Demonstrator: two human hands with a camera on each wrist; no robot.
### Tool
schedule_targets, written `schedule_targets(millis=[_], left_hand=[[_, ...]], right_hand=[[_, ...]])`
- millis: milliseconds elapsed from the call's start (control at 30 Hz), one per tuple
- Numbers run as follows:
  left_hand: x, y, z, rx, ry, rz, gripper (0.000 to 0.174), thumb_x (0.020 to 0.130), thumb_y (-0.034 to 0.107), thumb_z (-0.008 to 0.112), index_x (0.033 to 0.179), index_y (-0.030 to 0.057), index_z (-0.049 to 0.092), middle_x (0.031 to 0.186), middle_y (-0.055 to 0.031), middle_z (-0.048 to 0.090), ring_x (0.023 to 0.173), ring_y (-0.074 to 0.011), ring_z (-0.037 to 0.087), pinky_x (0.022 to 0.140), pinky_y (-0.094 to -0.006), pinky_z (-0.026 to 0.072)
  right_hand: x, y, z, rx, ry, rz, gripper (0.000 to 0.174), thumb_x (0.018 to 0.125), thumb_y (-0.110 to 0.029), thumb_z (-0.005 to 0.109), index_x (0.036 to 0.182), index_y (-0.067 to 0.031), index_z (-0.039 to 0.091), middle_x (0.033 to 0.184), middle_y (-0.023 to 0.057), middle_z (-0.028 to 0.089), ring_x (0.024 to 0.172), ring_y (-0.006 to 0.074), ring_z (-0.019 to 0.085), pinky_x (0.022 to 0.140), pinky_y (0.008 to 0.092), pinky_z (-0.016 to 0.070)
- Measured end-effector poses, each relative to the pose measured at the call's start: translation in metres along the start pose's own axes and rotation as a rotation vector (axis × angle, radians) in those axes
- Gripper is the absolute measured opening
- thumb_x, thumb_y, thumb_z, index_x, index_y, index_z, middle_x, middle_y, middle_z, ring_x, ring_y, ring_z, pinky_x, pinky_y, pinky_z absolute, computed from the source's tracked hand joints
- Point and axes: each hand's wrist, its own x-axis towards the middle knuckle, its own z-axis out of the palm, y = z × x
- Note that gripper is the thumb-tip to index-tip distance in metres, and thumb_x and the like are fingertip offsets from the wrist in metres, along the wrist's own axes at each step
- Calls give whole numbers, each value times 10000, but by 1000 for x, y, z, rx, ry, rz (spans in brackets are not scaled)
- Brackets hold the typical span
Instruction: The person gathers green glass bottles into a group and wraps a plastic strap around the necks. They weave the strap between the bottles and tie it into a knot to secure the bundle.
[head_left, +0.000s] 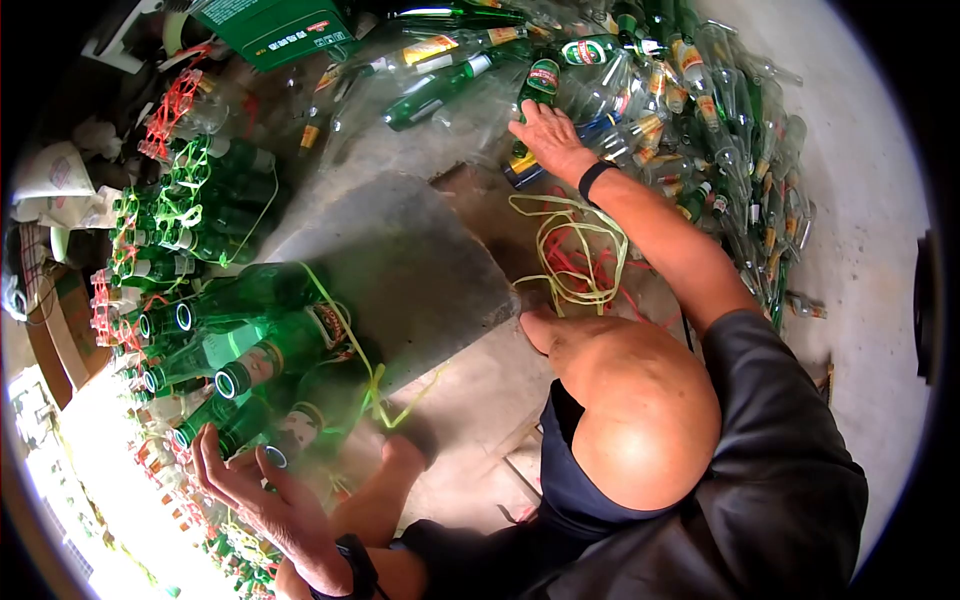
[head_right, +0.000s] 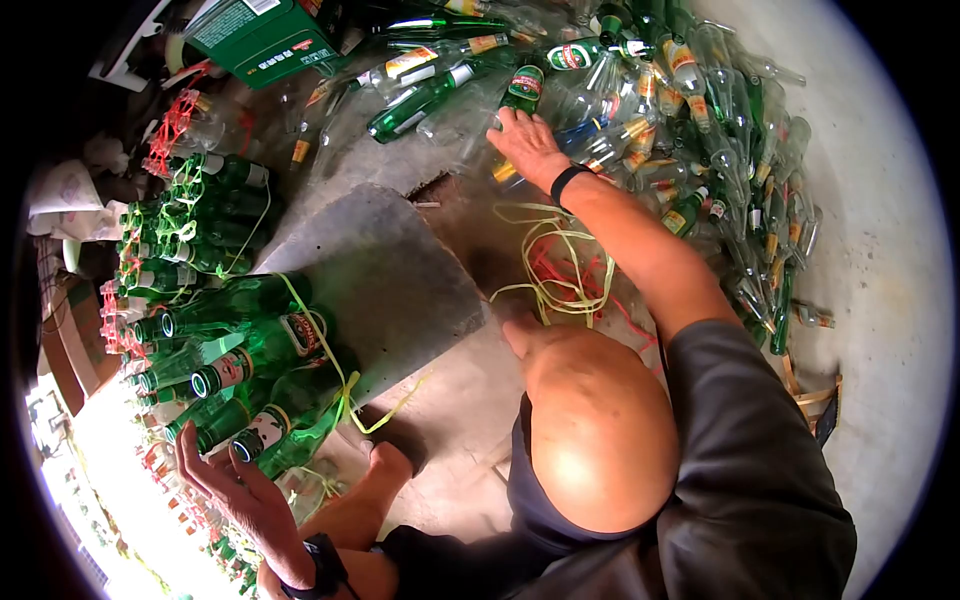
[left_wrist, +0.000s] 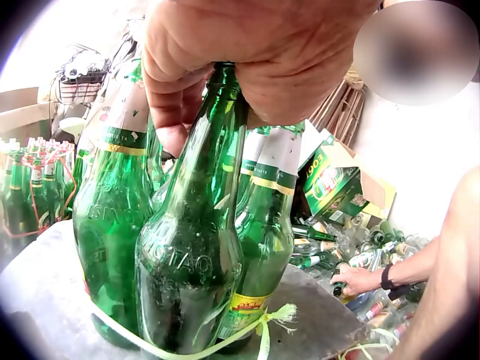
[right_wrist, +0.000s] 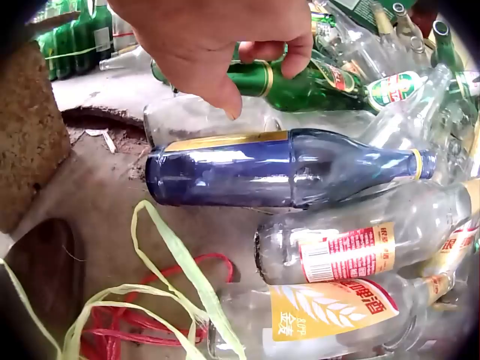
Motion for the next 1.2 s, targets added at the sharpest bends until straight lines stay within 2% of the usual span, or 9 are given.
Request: schedule_targets(millis=[367,433,633,700,800,900,1033,1100,1200], left_hand=[[-1,3,-1,-87,-4,-75,497,1075,147,457,1541,-11,388,1555,-240,367,1263,-333,567,860,-377,561],[-2,3,-1,-39,-9,-67,497,1064,135,461,1536,-2,395,1555,-234,368,1182,-313,607,845,-356,552],[2,6,2,-125,40,-102,530,993,-29,518,1513,12,425,1529,-213,410,1135,-310,573,808,-358,513],[4,16,-2,-98,26,-117,537,984,-38,540,1507,12,430,1516,-220,423,1184,-347,557,876,-395,505],[4,16,-2,-179,65,-125,529,964,-51,572,1472,30,448,1496,-230,435,1285,-408,522,1001,-439,491],[4,14,-2,-235,67,-125,522,955,-49,588,1449,53,454,1474,-233,441,1331,-429,502,1045,-455,493],[4,9,-1,-226,80,-101,526,955,-29,584,1452,59,440,1488,-230,425,1287,-445,547,1010,-468,525],[3,8,2,-258,93,-116,528,951,-28,584,1450,62,435,1489,-229,422,1284,-454,551,1004,-477,540],[3,9,2,-285,95,-137,522,946,-35,577,1438,67,434,1478,-226,423,1290,-453,545,990,-499,547]], right_hand=[[-2,28,-38,19,246,-140,241,856,-54,635,1079,-135,593,1119,110,512,1116,310,590,936,474,496],[-4,36,-59,145,289,-103,432,770,-29,717,1175,-128,603,1107,108,529,1107,329,602,928,472,505],[-6,56,-100,369,506,8,388,847,-157,782,1211,-148,651,1027,92,593,953,344,656,767,447,558],[-9,60,-117,445,592,43,376,850,-192,795,1202,-167,663,1034,86,631,853,318,670,707,427,552],[-23,52,-168,628,616,119,327,906,-254,792,1177,-95,703,961,45,688,787,134,624,715,278,502],[-40,25,-247,751,683,40,308,895,-268,826,1088,-47,735,798,-38,652,681,54,539,651,242,483],[-62,-20,-342,1047,671,-134,255,951,-241,777,1091,-28,762,912,-36,718,786,62,609,709,236,505],[-73,-40,-380,1070,650,-228,237,1010,-174,688,1156,6,739,1055,31,734,852,73,605,760,234,482],[-64,-130,-429,1267,860,-329,219,951,-218,705,1012,-8,724,904,81,740,732,139,647,658,294,506]])
